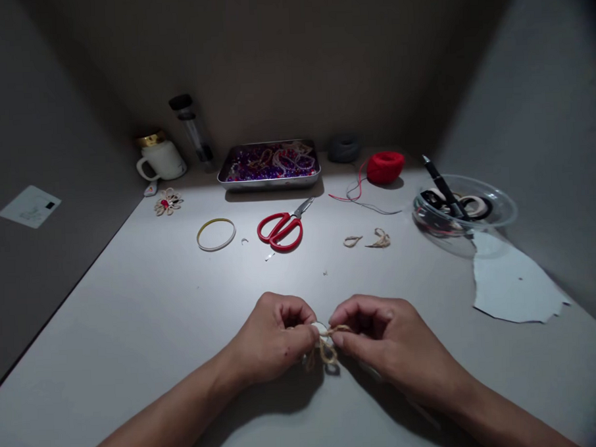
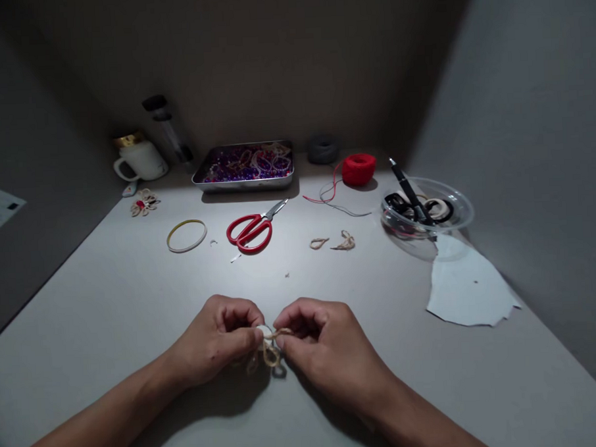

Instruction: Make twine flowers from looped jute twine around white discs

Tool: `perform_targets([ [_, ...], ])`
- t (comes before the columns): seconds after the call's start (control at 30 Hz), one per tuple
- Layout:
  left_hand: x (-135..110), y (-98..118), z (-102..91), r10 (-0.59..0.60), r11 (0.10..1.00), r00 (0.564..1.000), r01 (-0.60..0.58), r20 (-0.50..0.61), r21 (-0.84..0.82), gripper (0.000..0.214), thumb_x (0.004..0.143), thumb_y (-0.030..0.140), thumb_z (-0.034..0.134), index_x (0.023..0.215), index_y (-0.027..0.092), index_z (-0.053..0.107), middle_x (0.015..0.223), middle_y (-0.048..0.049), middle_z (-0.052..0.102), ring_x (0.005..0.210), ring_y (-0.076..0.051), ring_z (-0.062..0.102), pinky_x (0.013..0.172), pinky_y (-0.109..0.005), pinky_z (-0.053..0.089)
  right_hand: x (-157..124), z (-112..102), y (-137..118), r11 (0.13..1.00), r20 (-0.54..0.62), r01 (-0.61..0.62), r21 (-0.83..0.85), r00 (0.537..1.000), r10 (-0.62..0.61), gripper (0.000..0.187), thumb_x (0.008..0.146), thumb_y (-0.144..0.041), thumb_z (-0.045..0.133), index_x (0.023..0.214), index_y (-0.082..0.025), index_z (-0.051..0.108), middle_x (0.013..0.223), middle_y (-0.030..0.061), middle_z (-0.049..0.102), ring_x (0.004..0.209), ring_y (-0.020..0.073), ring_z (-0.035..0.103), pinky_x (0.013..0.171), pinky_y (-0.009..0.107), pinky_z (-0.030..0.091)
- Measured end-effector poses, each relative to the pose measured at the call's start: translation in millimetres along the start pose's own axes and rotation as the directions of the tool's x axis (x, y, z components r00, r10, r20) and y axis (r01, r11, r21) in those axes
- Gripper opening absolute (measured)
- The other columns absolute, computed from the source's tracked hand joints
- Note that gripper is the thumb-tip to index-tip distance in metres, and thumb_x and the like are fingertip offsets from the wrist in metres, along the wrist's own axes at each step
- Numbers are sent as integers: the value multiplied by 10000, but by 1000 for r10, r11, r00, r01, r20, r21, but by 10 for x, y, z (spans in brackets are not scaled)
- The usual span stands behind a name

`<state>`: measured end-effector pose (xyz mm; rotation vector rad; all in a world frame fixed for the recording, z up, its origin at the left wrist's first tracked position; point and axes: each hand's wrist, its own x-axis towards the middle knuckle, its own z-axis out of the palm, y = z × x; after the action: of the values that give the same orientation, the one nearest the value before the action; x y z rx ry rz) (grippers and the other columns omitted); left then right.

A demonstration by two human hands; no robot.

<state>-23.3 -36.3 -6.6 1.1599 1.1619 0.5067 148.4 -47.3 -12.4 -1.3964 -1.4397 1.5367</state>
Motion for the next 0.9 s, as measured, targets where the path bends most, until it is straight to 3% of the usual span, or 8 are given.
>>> perform_targets([
  [0.13, -1, -16, -11, 11, 1000, 1000, -11, 19, -12, 131, 662, 237, 577, 598, 126, 551, 421, 45, 472, 361, -46, 349, 363, -169, 258, 35, -6, -37, 972, 105, -168, 162, 983, 152, 113, 606, -170, 639, 713, -136, 631, 546, -22, 574, 497, 91, 502, 491, 214, 397],
  [0.3, -2, 6, -1, -18, 997, 1000, 18, -7, 78, 71, 645, 179, 546, 597, 128, 561, 436, 41, 489, 374, -54, 376, 369, -170, 282, 39, -61, -54, 959, 225, -200, 200, 962, 154, 223, 578, -159, 651, 799, -123, 653, 651, 12, 616, 583, 110, 532, 557, 231, 414],
  [0.5, 7, -8, 2, -2, 990, 1000, -2, 31, 138, 122, 675, 214, 565, 597, 121, 571, 478, 11, 525, 415, -71, 399, 399, -189, 290, 31, 4, -35, 986, 111, -166, 25, 980, 162, 42, 593, -150, 609, 628, -128, 618, 488, -31, 542, 451, 69, 424, 433, 193, 316],
  [0.67, -1, -5, -49, 75, 993, 992, -83, 104, 81, 279, 703, 375, 629, 693, 96, 619, 542, 3, 523, 466, -70, 384, 437, -195, 279, 24, -18, -51, 951, 125, -212, 224, 974, 188, 85, 569, -180, 647, 618, -126, 603, 508, -8, 588, 460, 94, 512, 470, 218, 406],
  [0.8, 1, 7, -69, 162, 987, 983, -162, 83, 0, 383, 746, 476, 571, 738, 96, 618, 525, 20, 489, 464, -69, 388, 445, -190, 293, 31, -42, -10, 889, 113, -232, 394, 972, 204, 165, 555, -206, 724, 627, -127, 599, 534, -7, 612, 462, 92, 542, 488, 219, 449],
  [0.9, 4, 22, -53, 176, 983, 982, -172, 69, -64, 367, 760, 461, 558, 762, 98, 614, 545, 20, 495, 468, -70, 405, 450, -190, 311, 46, -29, 28, 844, 94, -232, 484, 972, 214, 201, 560, -216, 753, 659, -126, 603, 572, 4, 635, 498, 95, 563, 537, 232, 486],
])
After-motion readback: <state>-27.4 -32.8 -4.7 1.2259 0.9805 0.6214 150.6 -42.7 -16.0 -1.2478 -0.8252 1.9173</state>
